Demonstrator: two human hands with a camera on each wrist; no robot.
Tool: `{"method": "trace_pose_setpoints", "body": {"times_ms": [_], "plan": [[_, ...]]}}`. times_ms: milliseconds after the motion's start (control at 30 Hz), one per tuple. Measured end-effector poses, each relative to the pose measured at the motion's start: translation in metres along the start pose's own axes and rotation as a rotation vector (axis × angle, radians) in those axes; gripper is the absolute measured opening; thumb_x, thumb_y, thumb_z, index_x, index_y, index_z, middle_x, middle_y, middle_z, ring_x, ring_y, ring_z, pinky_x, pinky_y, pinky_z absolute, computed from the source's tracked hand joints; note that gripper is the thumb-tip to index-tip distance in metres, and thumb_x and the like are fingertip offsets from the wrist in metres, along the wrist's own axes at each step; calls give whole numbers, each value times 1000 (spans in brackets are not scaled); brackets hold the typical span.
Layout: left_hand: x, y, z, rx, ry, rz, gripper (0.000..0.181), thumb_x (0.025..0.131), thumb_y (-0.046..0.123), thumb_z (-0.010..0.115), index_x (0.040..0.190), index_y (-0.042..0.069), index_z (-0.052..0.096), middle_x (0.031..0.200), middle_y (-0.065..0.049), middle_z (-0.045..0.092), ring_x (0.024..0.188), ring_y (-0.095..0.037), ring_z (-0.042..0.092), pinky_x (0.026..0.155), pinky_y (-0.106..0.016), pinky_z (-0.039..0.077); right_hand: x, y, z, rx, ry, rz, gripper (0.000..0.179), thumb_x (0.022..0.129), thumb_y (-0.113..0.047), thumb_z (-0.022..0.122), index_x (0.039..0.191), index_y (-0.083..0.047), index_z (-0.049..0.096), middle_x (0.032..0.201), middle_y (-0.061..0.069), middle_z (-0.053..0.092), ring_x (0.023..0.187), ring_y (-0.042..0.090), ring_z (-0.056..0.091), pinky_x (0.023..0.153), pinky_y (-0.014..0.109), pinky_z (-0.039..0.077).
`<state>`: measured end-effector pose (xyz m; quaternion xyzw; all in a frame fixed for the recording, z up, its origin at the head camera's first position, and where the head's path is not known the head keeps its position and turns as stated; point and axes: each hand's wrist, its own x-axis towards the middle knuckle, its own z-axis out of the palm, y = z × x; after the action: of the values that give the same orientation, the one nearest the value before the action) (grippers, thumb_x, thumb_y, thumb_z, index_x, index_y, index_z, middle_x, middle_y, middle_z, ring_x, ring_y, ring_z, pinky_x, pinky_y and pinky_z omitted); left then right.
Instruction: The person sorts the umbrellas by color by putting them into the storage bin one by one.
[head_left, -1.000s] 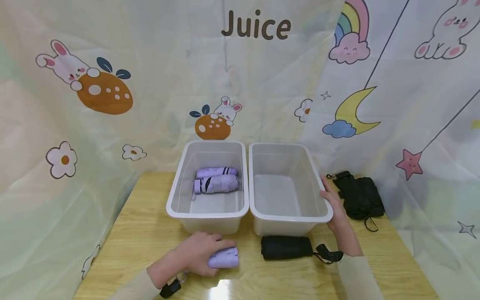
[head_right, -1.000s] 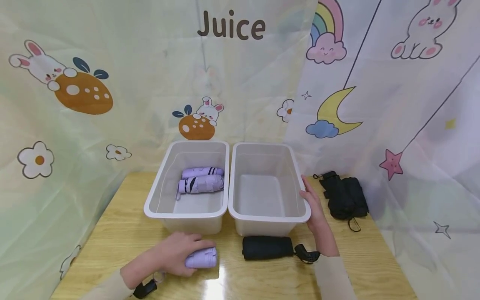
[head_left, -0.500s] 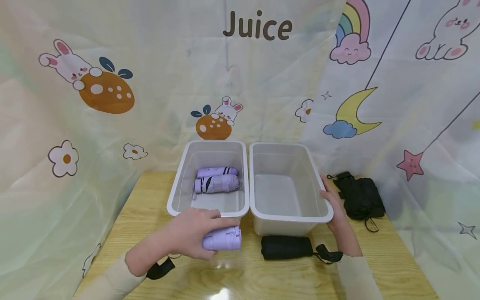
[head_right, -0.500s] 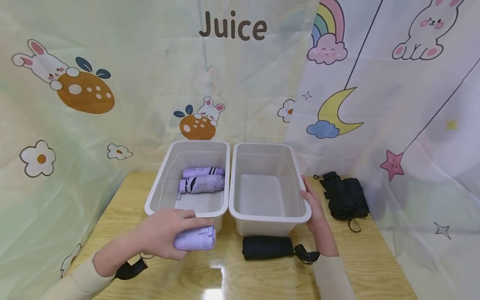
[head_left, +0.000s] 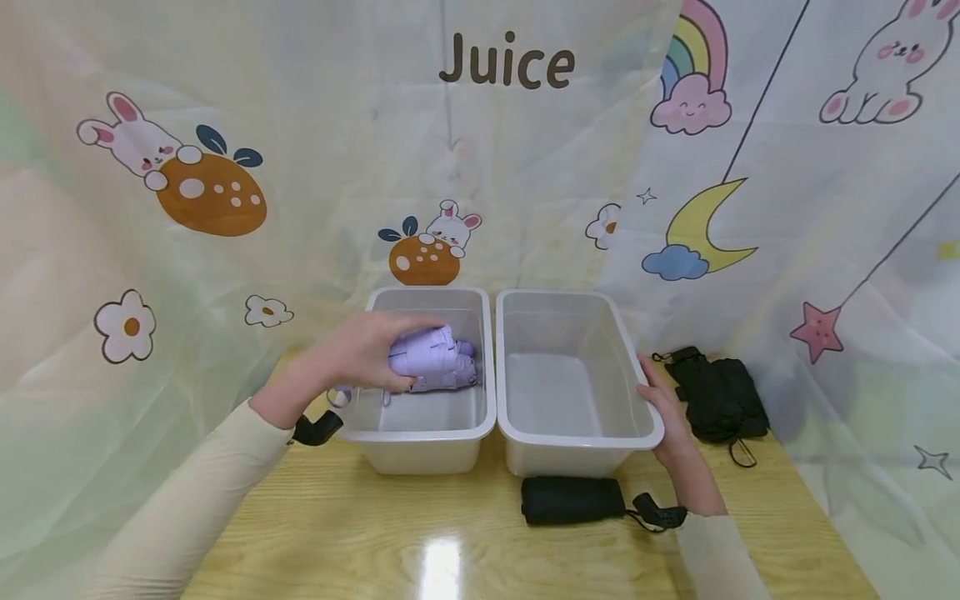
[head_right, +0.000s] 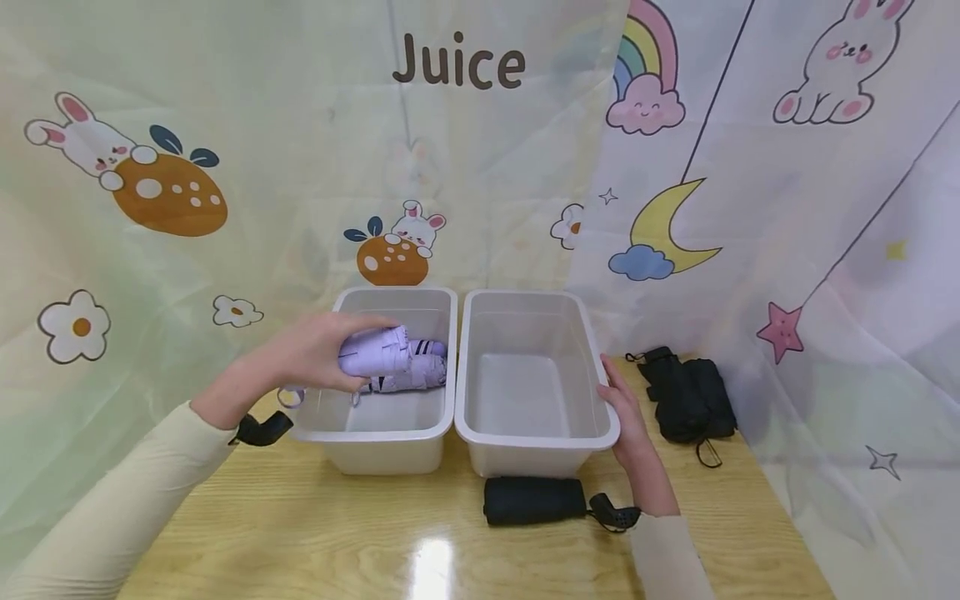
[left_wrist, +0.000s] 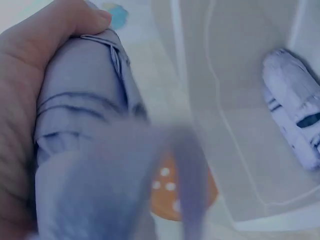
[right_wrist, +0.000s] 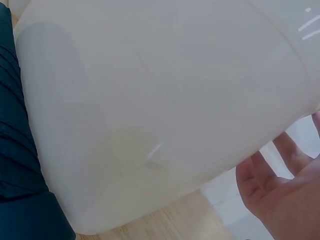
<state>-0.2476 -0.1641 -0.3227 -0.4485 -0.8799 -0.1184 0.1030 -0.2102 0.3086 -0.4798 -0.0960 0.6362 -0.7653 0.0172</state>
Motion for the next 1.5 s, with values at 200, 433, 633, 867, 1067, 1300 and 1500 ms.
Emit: {"method": "trace_pose_setpoints", "body": {"times_ms": [200, 433, 633, 867, 1067, 1300, 1500], "plan": [[20, -31, 13, 19, -54, -54, 78, 71, 43, 80, 141, 27, 51, 123, 5, 61, 90, -13, 55, 70, -33, 47, 1, -2, 2, -2, -9, -7, 57, 107, -19, 33, 158, -22, 9, 161, 8, 10, 129, 27, 33, 93, 30, 43], [47, -59, 43, -55, -78, -78, 76, 73, 37, 79, 142, 24, 50, 131, 4, 57, 92, -15, 53, 74, -33, 45, 0, -1, 0, -7, -8, -16, 55, 107, -18, 33, 158, -21, 12, 159, 8, 14, 127, 25, 37, 91, 31, 45], [59, -81, 70, -149, -140, -136, 76, 75, 27, 79, 143, 24, 47, 134, 2, 54, 98, -17, 51, 80, -35, 43, -1, -1, 3, 14, -8, -6, 56, 107, -16, 32, 158, -19, 11, 158, 10, 15, 125, 24, 39, 92, 31, 44], [61, -97, 91, -147, -163, -233, 76, 75, 22, 82, 143, 21, 48, 136, -3, 53, 107, -21, 50, 91, -41, 41, 1, 1, 6, 29, -12, -3, 56, 107, -16, 32, 158, -19, 9, 159, 9, 13, 127, 25, 36, 92, 31, 44], [67, -102, 106, -100, -239, -277, 73, 80, 26, 78, 145, 29, 45, 135, -5, 52, 109, -22, 50, 91, -42, 42, -2, 2, 3, 43, -3, -19, 56, 106, -13, 29, 158, -19, 9, 159, 9, 11, 127, 24, 36, 93, 31, 44], [71, -106, 119, -140, -255, -288, 72, 79, 18, 80, 143, 27, 48, 136, -4, 53, 110, -22, 50, 92, -41, 42, -1, 0, 3, 51, -30, -38, 55, 106, -13, 30, 158, -20, 11, 159, 9, 14, 127, 25, 36, 93, 33, 44], [73, -107, 125, -168, -269, -261, 74, 78, 13, 81, 144, 20, 48, 141, -5, 51, 118, -23, 49, 99, -41, 39, 1, 0, 5, 66, -29, -43, 55, 106, -11, 29, 158, -18, 11, 157, 11, 15, 126, 25, 37, 92, 32, 44]]}}
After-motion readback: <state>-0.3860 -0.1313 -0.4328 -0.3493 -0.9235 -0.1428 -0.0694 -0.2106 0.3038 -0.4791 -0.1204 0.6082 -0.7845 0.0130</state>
